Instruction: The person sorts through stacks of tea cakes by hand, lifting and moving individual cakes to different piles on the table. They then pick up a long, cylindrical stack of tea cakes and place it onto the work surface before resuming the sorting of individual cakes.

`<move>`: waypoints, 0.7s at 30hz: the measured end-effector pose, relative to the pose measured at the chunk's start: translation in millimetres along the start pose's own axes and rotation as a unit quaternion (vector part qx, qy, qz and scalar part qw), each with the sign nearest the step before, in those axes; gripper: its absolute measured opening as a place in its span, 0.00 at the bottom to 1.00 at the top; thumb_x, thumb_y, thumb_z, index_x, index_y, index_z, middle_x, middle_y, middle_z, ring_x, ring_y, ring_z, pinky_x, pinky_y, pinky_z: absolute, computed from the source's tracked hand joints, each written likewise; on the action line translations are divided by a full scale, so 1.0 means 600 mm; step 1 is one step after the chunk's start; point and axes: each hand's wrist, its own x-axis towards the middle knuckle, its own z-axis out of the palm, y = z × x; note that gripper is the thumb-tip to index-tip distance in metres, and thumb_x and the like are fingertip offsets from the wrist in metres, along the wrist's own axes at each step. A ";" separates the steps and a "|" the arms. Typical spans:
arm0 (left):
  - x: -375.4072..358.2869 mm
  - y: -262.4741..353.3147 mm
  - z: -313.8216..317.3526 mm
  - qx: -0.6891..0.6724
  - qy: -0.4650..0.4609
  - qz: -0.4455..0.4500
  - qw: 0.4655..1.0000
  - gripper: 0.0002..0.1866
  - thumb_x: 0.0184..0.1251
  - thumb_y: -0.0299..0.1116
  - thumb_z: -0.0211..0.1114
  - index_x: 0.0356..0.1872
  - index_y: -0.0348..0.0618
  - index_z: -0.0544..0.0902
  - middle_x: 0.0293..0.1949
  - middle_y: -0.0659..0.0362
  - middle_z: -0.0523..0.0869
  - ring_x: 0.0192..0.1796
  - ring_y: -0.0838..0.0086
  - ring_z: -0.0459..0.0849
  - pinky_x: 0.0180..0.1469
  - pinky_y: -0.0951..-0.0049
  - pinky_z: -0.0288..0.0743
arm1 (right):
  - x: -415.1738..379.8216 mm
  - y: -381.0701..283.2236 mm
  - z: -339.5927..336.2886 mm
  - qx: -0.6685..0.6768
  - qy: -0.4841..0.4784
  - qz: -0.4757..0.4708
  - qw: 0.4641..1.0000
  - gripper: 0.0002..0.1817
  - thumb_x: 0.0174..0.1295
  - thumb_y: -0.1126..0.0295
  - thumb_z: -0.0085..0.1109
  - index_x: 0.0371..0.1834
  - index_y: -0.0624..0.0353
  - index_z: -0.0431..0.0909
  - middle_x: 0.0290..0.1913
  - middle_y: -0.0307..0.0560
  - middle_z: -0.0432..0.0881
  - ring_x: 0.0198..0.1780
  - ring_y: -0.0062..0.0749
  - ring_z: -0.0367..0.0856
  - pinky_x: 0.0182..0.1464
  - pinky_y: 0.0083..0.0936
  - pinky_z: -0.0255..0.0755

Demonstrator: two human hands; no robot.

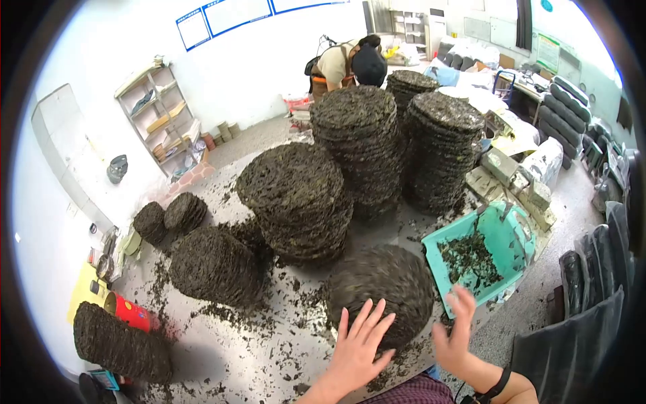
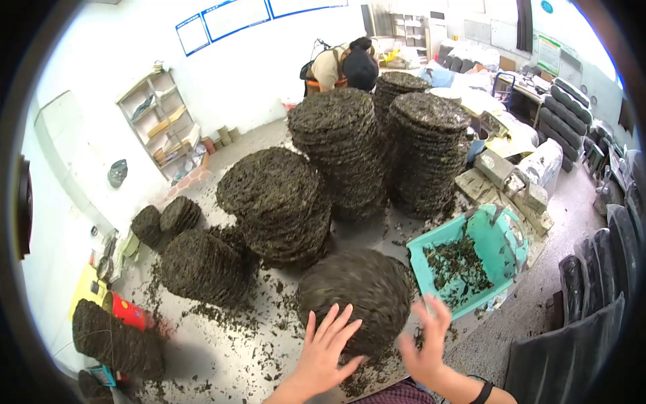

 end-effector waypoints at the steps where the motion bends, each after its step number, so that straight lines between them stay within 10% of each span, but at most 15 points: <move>1: 0.000 0.004 0.003 0.004 0.017 0.002 1.000 0.36 0.61 0.42 0.68 0.69 0.45 0.65 0.74 0.47 0.58 0.77 0.51 0.52 0.75 0.43 0.36 | -0.003 -0.011 -0.005 -0.019 -0.046 -0.055 0.997 0.28 0.54 0.74 0.58 0.62 0.56 0.70 0.64 0.52 0.65 0.69 0.49 0.60 0.72 0.49 0.48; 4: -0.032 -0.017 -0.001 -0.036 0.151 -0.065 0.986 0.38 0.60 0.40 0.69 0.70 0.42 0.63 0.73 0.46 0.59 0.76 0.49 0.53 0.74 0.45 0.40 | -0.007 -0.026 0.016 -0.083 -0.241 -0.114 0.960 0.30 0.56 0.56 0.67 0.63 0.48 0.74 0.65 0.43 0.70 0.71 0.43 0.60 0.73 0.61 0.37; 5: -0.048 -0.026 0.002 0.024 0.189 -0.105 0.976 0.43 0.59 0.31 0.71 0.73 0.42 0.56 0.71 0.56 0.63 0.72 0.61 0.62 0.72 0.57 0.57 | -0.005 -0.013 0.035 -0.122 -0.283 -0.099 0.946 0.34 0.55 0.50 0.68 0.66 0.46 0.72 0.68 0.39 0.68 0.72 0.43 0.59 0.74 0.63 0.34; 9: -0.121 -0.093 -0.009 -0.040 0.256 -0.228 0.938 0.41 0.58 0.37 0.71 0.71 0.41 0.59 0.72 0.44 0.55 0.75 0.47 0.50 0.74 0.49 0.44 | 0.044 0.030 0.085 -0.172 -0.203 -0.087 0.960 0.30 0.51 0.60 0.70 0.60 0.50 0.76 0.68 0.41 0.68 0.73 0.44 0.56 0.72 0.68 0.34; 14: -0.171 -0.206 -0.088 -0.066 0.381 -0.332 0.860 0.44 0.62 0.43 0.69 0.74 0.44 0.54 0.75 0.49 0.51 0.77 0.58 0.47 0.75 0.52 0.43 | 0.144 0.103 0.135 -0.190 -0.146 -0.113 0.964 0.31 0.55 0.68 0.65 0.65 0.53 0.68 0.68 0.44 0.66 0.73 0.48 0.55 0.76 0.61 0.32; 18: -0.162 -0.313 -0.198 -0.278 0.575 -0.413 0.650 0.50 0.56 0.55 0.72 0.74 0.44 0.55 0.75 0.52 0.52 0.76 0.59 0.50 0.75 0.52 0.41 | 0.165 0.111 0.143 -0.188 -0.093 -0.139 0.968 0.36 0.57 0.66 0.66 0.70 0.55 0.62 0.74 0.54 0.53 0.76 0.54 0.47 0.75 0.62 0.34; 21: -0.185 -0.402 -0.275 -0.435 0.462 -0.456 0.624 0.58 0.50 0.65 0.70 0.76 0.45 0.51 0.78 0.53 0.45 0.79 0.60 0.42 0.74 0.46 0.32 | 0.133 0.099 0.134 -0.193 -0.075 -0.152 0.966 0.36 0.56 0.67 0.66 0.69 0.56 0.62 0.75 0.57 0.49 0.75 0.59 0.45 0.74 0.63 0.36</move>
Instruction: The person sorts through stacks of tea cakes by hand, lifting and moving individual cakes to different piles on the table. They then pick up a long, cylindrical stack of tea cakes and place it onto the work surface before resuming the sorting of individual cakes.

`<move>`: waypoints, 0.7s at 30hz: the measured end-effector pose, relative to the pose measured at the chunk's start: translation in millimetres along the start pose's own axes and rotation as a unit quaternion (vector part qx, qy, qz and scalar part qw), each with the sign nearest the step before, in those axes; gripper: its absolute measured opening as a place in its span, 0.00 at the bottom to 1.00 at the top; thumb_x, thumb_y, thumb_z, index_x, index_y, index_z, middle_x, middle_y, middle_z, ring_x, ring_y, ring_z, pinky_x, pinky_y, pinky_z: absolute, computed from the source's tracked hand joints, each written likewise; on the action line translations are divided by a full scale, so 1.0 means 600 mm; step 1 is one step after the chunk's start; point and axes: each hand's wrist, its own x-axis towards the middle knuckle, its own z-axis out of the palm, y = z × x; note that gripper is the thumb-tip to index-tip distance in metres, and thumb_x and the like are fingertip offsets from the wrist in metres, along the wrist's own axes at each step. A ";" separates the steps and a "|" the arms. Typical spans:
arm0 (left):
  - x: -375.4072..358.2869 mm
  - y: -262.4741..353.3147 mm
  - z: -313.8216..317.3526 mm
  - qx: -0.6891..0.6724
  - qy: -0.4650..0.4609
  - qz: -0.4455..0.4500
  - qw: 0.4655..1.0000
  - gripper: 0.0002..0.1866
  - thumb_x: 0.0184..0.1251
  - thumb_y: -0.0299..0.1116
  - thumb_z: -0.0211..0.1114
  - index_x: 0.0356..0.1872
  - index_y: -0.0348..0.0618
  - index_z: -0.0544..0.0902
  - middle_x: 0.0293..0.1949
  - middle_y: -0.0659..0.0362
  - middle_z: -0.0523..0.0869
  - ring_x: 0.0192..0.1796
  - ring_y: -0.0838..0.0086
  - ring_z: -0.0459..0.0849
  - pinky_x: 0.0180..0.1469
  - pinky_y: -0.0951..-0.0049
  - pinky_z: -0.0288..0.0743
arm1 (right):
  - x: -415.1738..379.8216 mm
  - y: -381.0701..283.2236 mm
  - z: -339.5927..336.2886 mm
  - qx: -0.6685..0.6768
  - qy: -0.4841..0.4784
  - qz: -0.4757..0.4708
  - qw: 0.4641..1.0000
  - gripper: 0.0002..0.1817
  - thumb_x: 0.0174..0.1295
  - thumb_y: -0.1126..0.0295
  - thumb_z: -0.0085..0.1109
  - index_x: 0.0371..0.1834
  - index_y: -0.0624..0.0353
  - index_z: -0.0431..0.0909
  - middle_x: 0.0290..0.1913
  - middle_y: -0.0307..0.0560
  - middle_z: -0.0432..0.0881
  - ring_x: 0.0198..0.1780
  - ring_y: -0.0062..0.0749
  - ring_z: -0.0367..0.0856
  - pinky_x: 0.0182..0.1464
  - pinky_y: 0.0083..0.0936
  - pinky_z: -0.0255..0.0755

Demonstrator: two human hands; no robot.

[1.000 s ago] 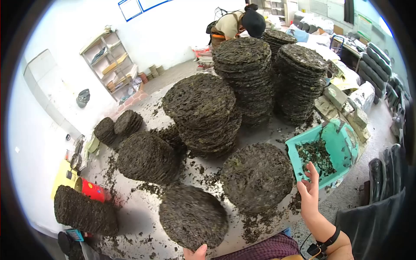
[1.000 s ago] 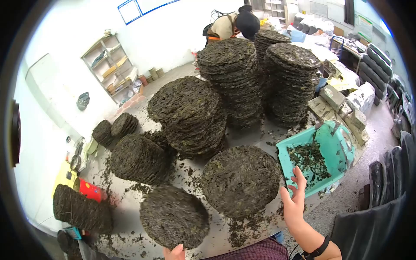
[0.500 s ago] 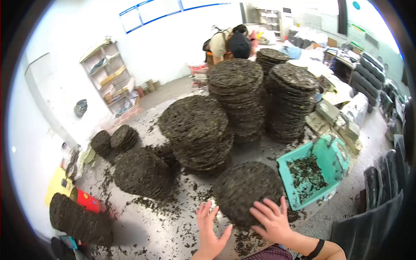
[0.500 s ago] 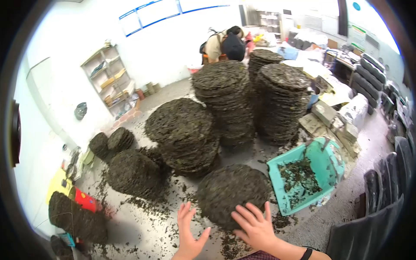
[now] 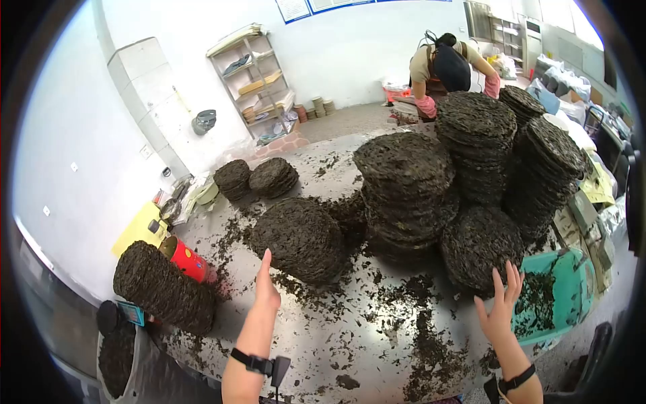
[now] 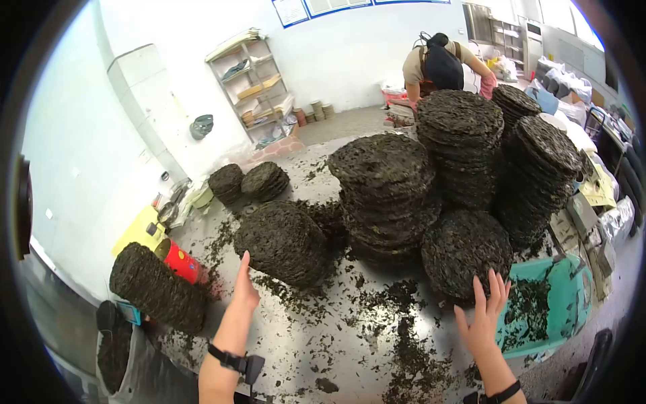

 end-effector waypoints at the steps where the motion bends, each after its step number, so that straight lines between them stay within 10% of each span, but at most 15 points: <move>1: 0.017 0.008 -0.006 -0.003 0.002 0.001 1.000 0.58 0.50 0.65 0.70 0.76 0.45 0.51 0.78 0.53 0.45 0.79 0.60 0.42 0.74 0.46 0.32 | -0.014 -0.006 -0.002 0.008 -0.005 -0.011 1.000 0.35 0.56 0.68 0.65 0.68 0.57 0.63 0.75 0.60 0.49 0.75 0.62 0.45 0.74 0.64 0.37; 4: 0.055 0.011 -0.011 -0.016 -0.035 -0.015 0.999 0.46 0.52 0.52 0.73 0.68 0.41 0.62 0.70 0.53 0.64 0.74 0.61 0.55 0.75 0.54 0.37 | -0.047 -0.022 -0.015 0.031 -0.026 -0.021 0.999 0.33 0.55 0.70 0.64 0.66 0.59 0.66 0.74 0.63 0.48 0.74 0.66 0.44 0.73 0.64 0.39; 7: 0.007 0.013 0.028 0.014 0.064 0.111 0.992 0.45 0.52 0.51 0.74 0.64 0.43 0.57 0.66 0.52 0.63 0.69 0.63 0.60 0.75 0.56 0.41 | -0.062 -0.044 -0.020 0.056 -0.049 -0.008 0.997 0.29 0.53 0.72 0.63 0.61 0.61 0.70 0.72 0.67 0.49 0.73 0.69 0.45 0.71 0.65 0.43; 11: -0.045 -0.012 0.041 0.047 -0.022 0.270 0.961 0.44 0.56 0.39 0.75 0.63 0.44 0.50 0.66 0.48 0.60 0.64 0.64 0.65 0.65 0.66 0.62 | -0.058 -0.104 -0.022 0.110 -0.060 -0.055 0.991 0.28 0.51 0.69 0.65 0.59 0.59 0.73 0.70 0.65 0.55 0.71 0.64 0.53 0.71 0.62 0.46; 21: -0.361 -0.190 -0.016 0.099 -0.106 0.003 0.989 0.60 0.53 0.33 0.76 0.73 0.53 0.33 0.69 0.47 0.58 0.70 0.57 0.62 0.69 0.56 0.62 | -0.079 -0.283 -0.001 0.394 -0.264 -0.141 0.869 0.40 0.56 0.53 0.69 0.69 0.58 0.65 0.72 0.53 0.64 0.72 0.50 0.62 0.72 0.49 0.56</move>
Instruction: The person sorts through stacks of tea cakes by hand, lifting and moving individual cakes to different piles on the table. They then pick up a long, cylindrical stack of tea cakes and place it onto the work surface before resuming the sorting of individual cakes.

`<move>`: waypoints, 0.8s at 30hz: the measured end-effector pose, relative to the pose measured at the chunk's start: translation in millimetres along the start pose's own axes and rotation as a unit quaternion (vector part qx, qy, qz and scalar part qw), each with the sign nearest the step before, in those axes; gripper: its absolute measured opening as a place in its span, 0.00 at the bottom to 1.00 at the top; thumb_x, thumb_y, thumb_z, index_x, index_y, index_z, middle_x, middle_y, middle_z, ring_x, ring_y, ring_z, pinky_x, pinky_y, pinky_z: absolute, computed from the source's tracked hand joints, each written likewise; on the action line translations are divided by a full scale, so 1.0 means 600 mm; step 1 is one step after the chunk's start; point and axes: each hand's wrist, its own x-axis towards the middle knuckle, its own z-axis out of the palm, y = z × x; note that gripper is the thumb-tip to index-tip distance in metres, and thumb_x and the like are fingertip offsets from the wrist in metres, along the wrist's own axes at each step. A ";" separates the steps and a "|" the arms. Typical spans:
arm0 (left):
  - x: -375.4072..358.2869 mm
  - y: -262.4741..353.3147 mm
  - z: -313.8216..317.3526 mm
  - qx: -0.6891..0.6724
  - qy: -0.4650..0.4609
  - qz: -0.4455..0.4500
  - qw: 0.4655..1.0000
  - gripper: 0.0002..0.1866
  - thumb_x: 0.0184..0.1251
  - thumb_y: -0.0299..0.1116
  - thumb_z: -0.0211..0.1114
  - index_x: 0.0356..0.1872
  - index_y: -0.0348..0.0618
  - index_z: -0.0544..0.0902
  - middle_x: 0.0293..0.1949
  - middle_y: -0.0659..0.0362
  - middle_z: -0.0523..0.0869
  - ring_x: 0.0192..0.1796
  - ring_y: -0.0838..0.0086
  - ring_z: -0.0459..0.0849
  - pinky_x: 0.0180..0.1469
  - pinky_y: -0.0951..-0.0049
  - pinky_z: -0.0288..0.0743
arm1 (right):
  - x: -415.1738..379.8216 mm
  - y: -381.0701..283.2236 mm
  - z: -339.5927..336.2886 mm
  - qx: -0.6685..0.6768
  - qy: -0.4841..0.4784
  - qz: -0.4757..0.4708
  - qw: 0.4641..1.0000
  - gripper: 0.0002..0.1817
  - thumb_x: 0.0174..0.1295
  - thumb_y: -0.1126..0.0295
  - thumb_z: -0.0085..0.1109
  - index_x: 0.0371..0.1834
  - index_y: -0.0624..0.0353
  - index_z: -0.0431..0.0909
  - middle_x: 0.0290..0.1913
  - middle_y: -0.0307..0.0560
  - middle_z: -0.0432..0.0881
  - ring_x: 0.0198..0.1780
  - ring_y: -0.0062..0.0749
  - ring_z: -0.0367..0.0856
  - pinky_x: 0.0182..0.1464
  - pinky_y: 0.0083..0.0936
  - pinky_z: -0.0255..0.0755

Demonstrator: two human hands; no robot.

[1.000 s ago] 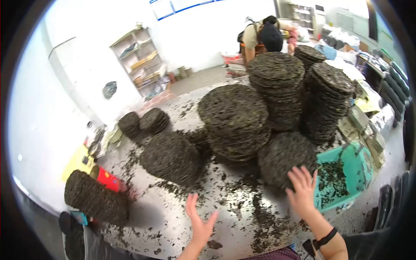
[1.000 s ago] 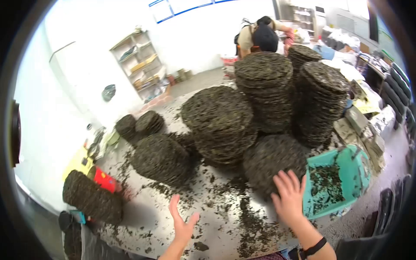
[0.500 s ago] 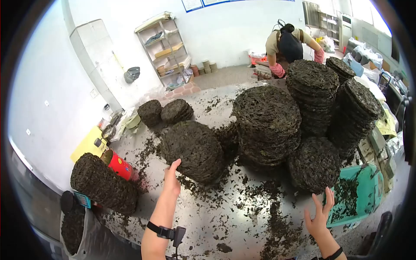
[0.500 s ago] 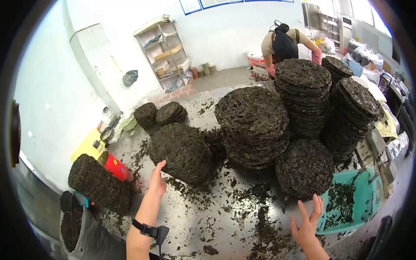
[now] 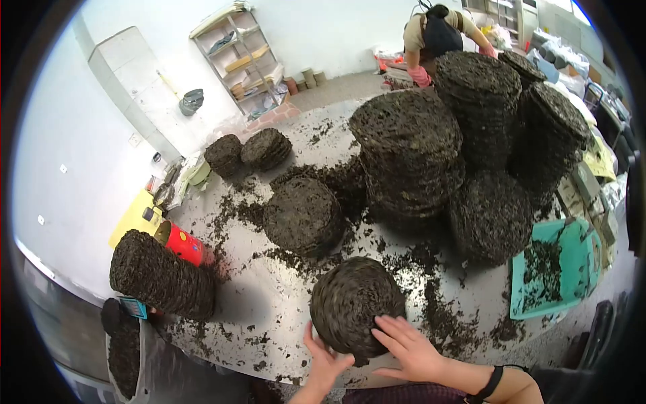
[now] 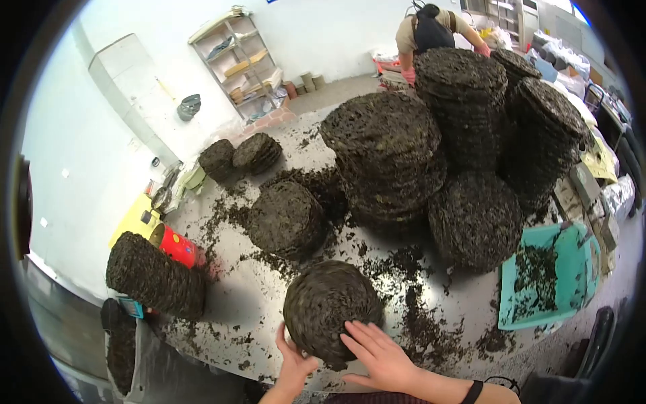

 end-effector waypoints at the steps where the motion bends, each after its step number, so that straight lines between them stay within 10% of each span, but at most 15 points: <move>1: -0.017 -0.012 0.001 0.004 -0.004 -0.003 1.000 0.60 0.53 0.33 0.76 0.73 0.53 0.33 0.69 0.47 0.58 0.70 0.57 0.62 0.69 0.56 0.62 | -0.004 0.006 0.015 0.033 0.006 -0.006 0.999 0.40 0.56 0.54 0.69 0.70 0.58 0.64 0.72 0.53 0.63 0.72 0.49 0.62 0.71 0.47 0.58; 7: -0.077 -0.088 0.005 -0.192 -0.029 -0.153 0.969 0.41 0.58 0.33 0.71 0.72 0.43 0.59 0.70 0.53 0.64 0.72 0.61 0.63 0.72 0.58 0.58 | -0.030 -0.003 0.003 0.084 -0.015 0.032 0.996 0.38 0.55 0.58 0.71 0.68 0.57 0.67 0.71 0.49 0.68 0.70 0.46 0.67 0.70 0.43 0.62; 13: -0.038 -0.129 -0.024 -0.192 -0.074 -0.219 0.954 0.45 0.48 0.17 0.72 0.69 0.40 0.59 0.63 0.52 0.70 0.65 0.61 0.72 0.64 0.56 0.71 | -0.052 0.002 -0.033 0.193 -0.032 0.097 0.976 0.32 0.58 0.60 0.67 0.66 0.57 0.70 0.66 0.48 0.73 0.67 0.45 0.72 0.64 0.37 0.71; 18: -0.069 -0.112 -0.011 -0.156 -0.058 -0.136 0.977 0.43 0.53 0.24 0.71 0.71 0.43 0.59 0.66 0.53 0.69 0.67 0.60 0.70 0.67 0.56 0.67 | -0.062 -0.019 -0.036 0.057 0.048 0.057 0.996 0.24 0.58 0.73 0.59 0.61 0.58 0.75 0.58 0.49 0.80 0.58 0.35 0.81 0.52 0.30 0.79; 22: -0.091 -0.102 -0.050 -0.240 -0.012 -0.143 0.960 0.38 0.59 0.31 0.69 0.71 0.46 0.62 0.66 0.56 0.71 0.67 0.58 0.70 0.68 0.55 0.66 | -0.072 0.041 -0.072 0.268 0.222 0.423 0.837 0.16 0.64 0.71 0.57 0.54 0.65 0.78 0.40 0.43 0.85 0.41 0.19 0.79 0.42 0.24 0.74; 24: -0.085 -0.158 -0.104 -0.273 -0.024 -0.136 0.952 0.34 0.59 0.29 0.67 0.68 0.45 0.66 0.66 0.58 0.71 0.67 0.56 0.70 0.65 0.53 0.69 | -0.073 0.105 -0.072 0.388 0.303 0.423 0.761 0.17 0.67 0.70 0.55 0.56 0.67 0.75 0.48 0.44 0.83 0.50 0.26 0.79 0.53 0.25 0.72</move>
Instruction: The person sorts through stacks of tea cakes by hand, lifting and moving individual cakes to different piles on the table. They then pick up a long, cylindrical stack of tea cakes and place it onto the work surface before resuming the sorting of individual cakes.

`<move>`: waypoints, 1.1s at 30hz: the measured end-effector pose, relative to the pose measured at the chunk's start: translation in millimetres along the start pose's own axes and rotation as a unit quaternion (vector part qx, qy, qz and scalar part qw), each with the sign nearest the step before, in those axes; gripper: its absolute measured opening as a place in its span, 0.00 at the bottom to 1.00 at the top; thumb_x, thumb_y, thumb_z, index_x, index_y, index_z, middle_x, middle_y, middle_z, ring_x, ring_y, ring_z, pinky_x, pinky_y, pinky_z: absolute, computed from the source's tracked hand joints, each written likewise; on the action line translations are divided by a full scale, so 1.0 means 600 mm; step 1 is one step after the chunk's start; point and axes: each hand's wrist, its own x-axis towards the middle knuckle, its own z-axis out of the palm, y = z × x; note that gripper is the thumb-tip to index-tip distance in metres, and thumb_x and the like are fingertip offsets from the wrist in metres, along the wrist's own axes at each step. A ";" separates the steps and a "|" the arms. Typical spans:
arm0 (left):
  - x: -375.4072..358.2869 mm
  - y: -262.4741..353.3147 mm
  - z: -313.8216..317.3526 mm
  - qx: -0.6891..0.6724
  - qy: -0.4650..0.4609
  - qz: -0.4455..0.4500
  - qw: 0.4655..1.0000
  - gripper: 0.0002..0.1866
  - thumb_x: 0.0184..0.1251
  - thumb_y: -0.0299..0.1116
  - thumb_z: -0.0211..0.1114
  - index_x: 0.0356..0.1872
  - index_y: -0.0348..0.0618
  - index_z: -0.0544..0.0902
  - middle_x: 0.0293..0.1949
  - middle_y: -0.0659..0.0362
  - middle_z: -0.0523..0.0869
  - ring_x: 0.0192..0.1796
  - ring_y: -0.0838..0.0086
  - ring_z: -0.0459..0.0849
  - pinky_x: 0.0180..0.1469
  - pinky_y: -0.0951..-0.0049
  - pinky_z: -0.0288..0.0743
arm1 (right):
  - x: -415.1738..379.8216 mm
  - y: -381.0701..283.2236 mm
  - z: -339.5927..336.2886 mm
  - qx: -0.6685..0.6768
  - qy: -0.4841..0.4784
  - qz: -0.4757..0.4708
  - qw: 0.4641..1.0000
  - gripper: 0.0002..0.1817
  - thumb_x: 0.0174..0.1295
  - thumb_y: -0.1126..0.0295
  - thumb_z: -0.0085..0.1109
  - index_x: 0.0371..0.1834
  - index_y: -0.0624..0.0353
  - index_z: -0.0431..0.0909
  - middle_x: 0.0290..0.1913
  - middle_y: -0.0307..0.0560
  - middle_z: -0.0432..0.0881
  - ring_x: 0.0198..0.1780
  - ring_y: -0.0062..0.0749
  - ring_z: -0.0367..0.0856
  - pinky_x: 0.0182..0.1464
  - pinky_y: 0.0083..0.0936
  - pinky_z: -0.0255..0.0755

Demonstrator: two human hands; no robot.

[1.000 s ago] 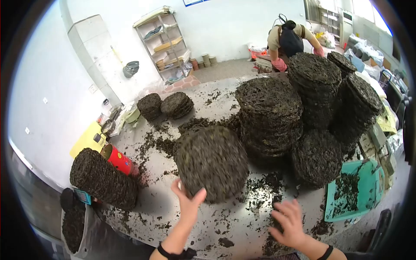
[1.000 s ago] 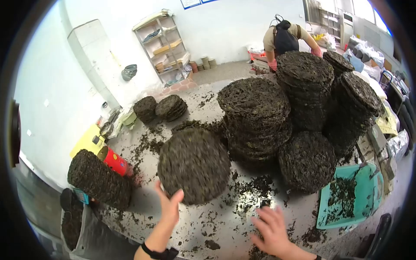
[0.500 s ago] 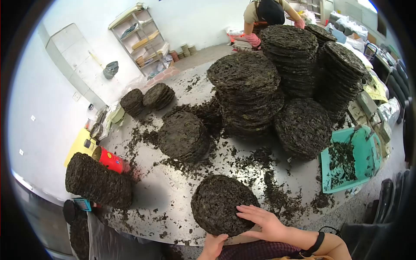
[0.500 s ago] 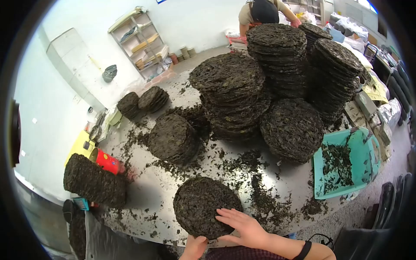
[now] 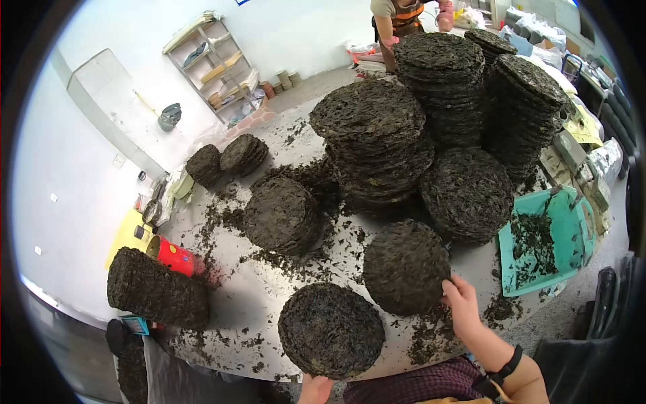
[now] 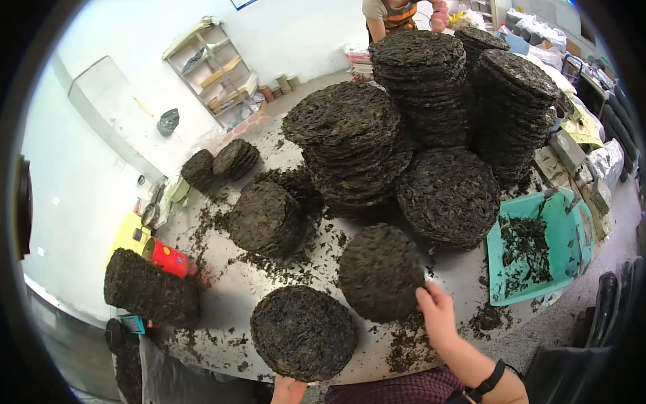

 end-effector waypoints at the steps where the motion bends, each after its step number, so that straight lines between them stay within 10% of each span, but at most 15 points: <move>1: -0.007 0.004 0.002 0.019 -0.004 0.012 1.000 0.34 0.58 0.30 0.68 0.67 0.43 0.67 0.66 0.57 0.71 0.66 0.58 0.71 0.65 0.54 0.69 | 0.025 0.035 -0.002 -0.008 0.049 -0.096 0.994 0.23 0.65 0.68 0.58 0.61 0.68 0.70 0.57 0.50 0.77 0.61 0.33 0.73 0.63 0.30 0.65; 4: -0.009 0.039 0.102 0.046 0.042 0.020 0.998 0.40 0.52 0.24 0.71 0.68 0.40 0.63 0.65 0.53 0.71 0.66 0.60 0.72 0.64 0.56 0.70 | -0.012 0.027 0.017 -0.247 0.038 -0.250 0.935 0.32 0.62 0.64 0.63 0.67 0.66 0.64 0.67 0.57 0.68 0.70 0.39 0.64 0.69 0.36 0.60; 6: -0.009 0.032 0.127 0.058 0.095 0.006 0.994 0.47 0.46 0.19 0.74 0.70 0.39 0.58 0.65 0.51 0.70 0.66 0.61 0.72 0.63 0.57 0.73 | -0.058 0.000 0.047 -0.280 -0.225 -0.285 0.889 0.37 0.59 0.62 0.66 0.70 0.63 0.63 0.69 0.59 0.67 0.71 0.46 0.63 0.70 0.41 0.59; 8: 0.006 0.005 0.111 0.167 -0.034 0.122 0.978 0.50 0.43 0.22 0.77 0.70 0.38 0.58 0.66 0.50 0.69 0.67 0.61 0.71 0.63 0.56 0.73 | -0.094 -0.012 0.092 -0.323 -0.339 -0.388 0.794 0.36 0.60 0.62 0.65 0.70 0.60 0.63 0.71 0.57 0.65 0.71 0.48 0.64 0.69 0.41 0.62; 11: 0.004 0.003 0.123 0.250 0.003 0.105 0.962 0.45 0.47 0.33 0.75 0.68 0.40 0.62 0.65 0.53 0.71 0.65 0.61 0.72 0.66 0.55 0.69 | -0.090 0.019 0.107 -0.300 -0.374 -0.376 0.793 0.31 0.64 0.68 0.59 0.71 0.58 0.64 0.69 0.55 0.67 0.67 0.42 0.71 0.63 0.33 0.70; 14: -0.010 0.011 0.124 0.254 0.096 0.036 0.962 0.36 0.54 0.31 0.71 0.65 0.39 0.68 0.63 0.55 0.73 0.63 0.63 0.73 0.65 0.60 0.67 | -0.079 0.010 0.084 -0.222 -0.312 -0.240 0.892 0.27 0.67 0.67 0.57 0.68 0.65 0.65 0.63 0.61 0.73 0.65 0.40 0.73 0.61 0.30 0.71; 16: -0.011 0.012 0.116 0.255 0.110 0.076 0.958 0.38 0.50 0.28 0.71 0.65 0.36 0.66 0.60 0.54 0.74 0.61 0.65 0.73 0.65 0.63 0.66 | -0.062 -0.003 0.068 -0.189 -0.129 0.027 0.973 0.26 0.68 0.69 0.55 0.67 0.67 0.65 0.57 0.61 0.78 0.59 0.41 0.77 0.60 0.27 0.70; 19: -0.014 0.010 0.084 0.307 0.158 0.014 0.938 0.38 0.49 0.23 0.66 0.66 0.32 0.63 0.61 0.53 0.72 0.62 0.60 0.72 0.65 0.64 0.65 | 0.020 0.064 0.033 -0.009 -0.033 -0.123 0.992 0.29 0.66 0.69 0.57 0.69 0.66 0.63 0.64 0.61 0.70 0.63 0.47 0.71 0.63 0.33 0.65; 21: -0.012 0.007 0.083 0.361 0.171 0.000 0.917 0.36 0.53 0.25 0.64 0.66 0.29 0.62 0.62 0.51 0.70 0.61 0.59 0.71 0.63 0.67 0.65 | 0.035 0.070 0.020 -0.367 0.082 -0.312 0.873 0.34 0.64 0.68 0.60 0.71 0.63 0.59 0.73 0.62 0.55 0.71 0.58 0.56 0.71 0.45 0.54; 24: -0.008 0.008 0.081 0.433 0.250 -0.054 0.864 0.37 0.58 0.28 0.64 0.68 0.29 0.59 0.63 0.47 0.69 0.63 0.60 0.69 0.62 0.68 0.65 | 0.039 0.075 0.025 -0.522 0.022 -0.338 0.783 0.39 0.62 0.67 0.63 0.74 0.60 0.55 0.76 0.60 0.42 0.75 0.64 0.42 0.73 0.56 0.43; 28: -0.017 0.013 0.090 0.228 0.224 0.007 0.947 0.34 0.61 0.30 0.63 0.69 0.32 0.63 0.67 0.44 0.67 0.68 0.60 0.66 0.66 0.64 0.64 | 0.031 0.084 0.036 -0.520 0.024 -0.388 0.761 0.40 0.59 0.65 0.65 0.74 0.55 0.57 0.76 0.60 0.46 0.76 0.62 0.44 0.73 0.60 0.39; 33: -0.003 -0.003 -0.020 0.047 -0.036 0.135 0.989 0.21 0.63 0.37 0.66 0.56 0.43 0.80 0.69 0.53 0.69 0.70 0.63 0.65 0.70 0.54 0.62 | 0.035 0.053 0.097 -0.568 -0.150 -0.406 0.700 0.38 0.57 0.57 0.66 0.71 0.48 0.63 0.75 0.54 0.53 0.76 0.52 0.47 0.75 0.57 0.40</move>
